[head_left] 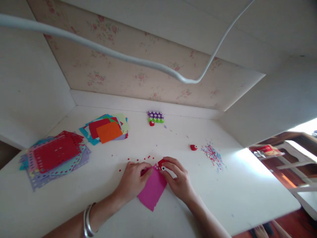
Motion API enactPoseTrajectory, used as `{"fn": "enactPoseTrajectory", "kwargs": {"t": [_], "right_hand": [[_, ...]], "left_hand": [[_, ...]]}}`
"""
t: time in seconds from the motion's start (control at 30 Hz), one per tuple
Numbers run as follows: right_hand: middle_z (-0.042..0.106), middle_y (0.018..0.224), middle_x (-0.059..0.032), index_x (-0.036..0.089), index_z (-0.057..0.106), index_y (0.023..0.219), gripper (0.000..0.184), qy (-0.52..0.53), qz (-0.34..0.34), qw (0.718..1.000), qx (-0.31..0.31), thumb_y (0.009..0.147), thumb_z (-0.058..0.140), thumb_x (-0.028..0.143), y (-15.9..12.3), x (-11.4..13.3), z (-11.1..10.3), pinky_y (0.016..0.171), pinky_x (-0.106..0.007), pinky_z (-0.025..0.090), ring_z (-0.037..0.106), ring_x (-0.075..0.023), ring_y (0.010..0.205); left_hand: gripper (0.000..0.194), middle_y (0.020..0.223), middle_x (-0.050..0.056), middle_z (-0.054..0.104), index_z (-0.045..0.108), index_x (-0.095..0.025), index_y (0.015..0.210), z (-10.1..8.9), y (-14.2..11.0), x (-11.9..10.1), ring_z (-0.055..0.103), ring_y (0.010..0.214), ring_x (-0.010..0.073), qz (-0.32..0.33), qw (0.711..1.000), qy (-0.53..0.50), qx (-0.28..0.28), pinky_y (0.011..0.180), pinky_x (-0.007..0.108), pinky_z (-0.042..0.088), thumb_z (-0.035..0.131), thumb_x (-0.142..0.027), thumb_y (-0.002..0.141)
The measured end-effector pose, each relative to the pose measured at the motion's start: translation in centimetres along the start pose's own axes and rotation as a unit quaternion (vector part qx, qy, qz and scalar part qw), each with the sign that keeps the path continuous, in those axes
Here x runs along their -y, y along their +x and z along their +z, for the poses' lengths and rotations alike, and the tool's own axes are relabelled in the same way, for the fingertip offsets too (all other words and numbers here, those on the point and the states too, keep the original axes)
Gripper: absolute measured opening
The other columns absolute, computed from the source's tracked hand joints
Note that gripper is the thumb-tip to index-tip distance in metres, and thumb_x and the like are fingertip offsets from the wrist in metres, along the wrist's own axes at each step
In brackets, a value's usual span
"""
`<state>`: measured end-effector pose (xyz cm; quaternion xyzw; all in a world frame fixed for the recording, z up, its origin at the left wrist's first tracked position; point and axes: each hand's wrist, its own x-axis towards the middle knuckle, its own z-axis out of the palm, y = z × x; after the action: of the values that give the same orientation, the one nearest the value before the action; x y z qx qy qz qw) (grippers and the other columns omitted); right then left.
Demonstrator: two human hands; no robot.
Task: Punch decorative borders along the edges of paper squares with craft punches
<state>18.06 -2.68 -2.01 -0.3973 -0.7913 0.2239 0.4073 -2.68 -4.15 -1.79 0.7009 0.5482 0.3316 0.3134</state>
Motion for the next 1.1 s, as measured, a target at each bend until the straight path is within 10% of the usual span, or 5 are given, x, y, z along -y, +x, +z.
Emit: {"fn": "enactPoseTrajectory", "kwargs": {"t": [0.27, 0.67, 1.1], "right_hand": [[0.068, 0.117, -0.0104, 0.022, 0.065, 0.119, 0.030, 0.073, 0.143, 0.984, -0.083, 0.091, 0.063, 0.033, 0.2, -2.9, -0.3, 0.090, -0.040, 0.060, 0.069, -0.0219, 0.102], [0.070, 0.112, -0.0100, 0.023, 0.069, 0.111, 0.025, -0.195, 0.087, 0.976, -0.040, 0.096, 0.052, 0.032, 0.2, -6.2, -3.8, 0.089, -0.042, 0.055, 0.065, -0.0256, 0.104], [0.070, 0.117, -0.0075, 0.025, 0.073, 0.105, 0.027, -0.185, 0.158, 0.965, -0.097, 0.091, 0.053, 0.036, 0.2, -7.8, -4.8, 0.092, -0.044, 0.052, 0.066, -0.0278, 0.106]], "left_hand": [[0.025, 0.082, 0.001, 0.076, 0.074, -0.022, 0.088, -0.5, 0.3, -0.1, 0.069, 0.075, 0.0179, -0.022, 0.998, -0.054, 0.027, 0.073, 0.026, 0.048, 0.053, -0.033, 0.092], [0.030, 0.088, 0.003, 0.074, 0.071, -0.019, 0.092, -1.5, 0.6, 0.3, 0.068, 0.082, 0.0201, -0.107, 0.968, -0.188, 0.129, 0.069, 0.026, 0.051, 0.055, -0.044, 0.090], [0.048, 0.113, 0.009, 0.070, 0.061, -0.021, 0.124, -2.1, 0.4, 1.3, 0.065, 0.100, 0.0234, -0.155, 0.934, -0.283, 0.151, 0.079, 0.030, 0.051, 0.064, -0.050, 0.086]]}}
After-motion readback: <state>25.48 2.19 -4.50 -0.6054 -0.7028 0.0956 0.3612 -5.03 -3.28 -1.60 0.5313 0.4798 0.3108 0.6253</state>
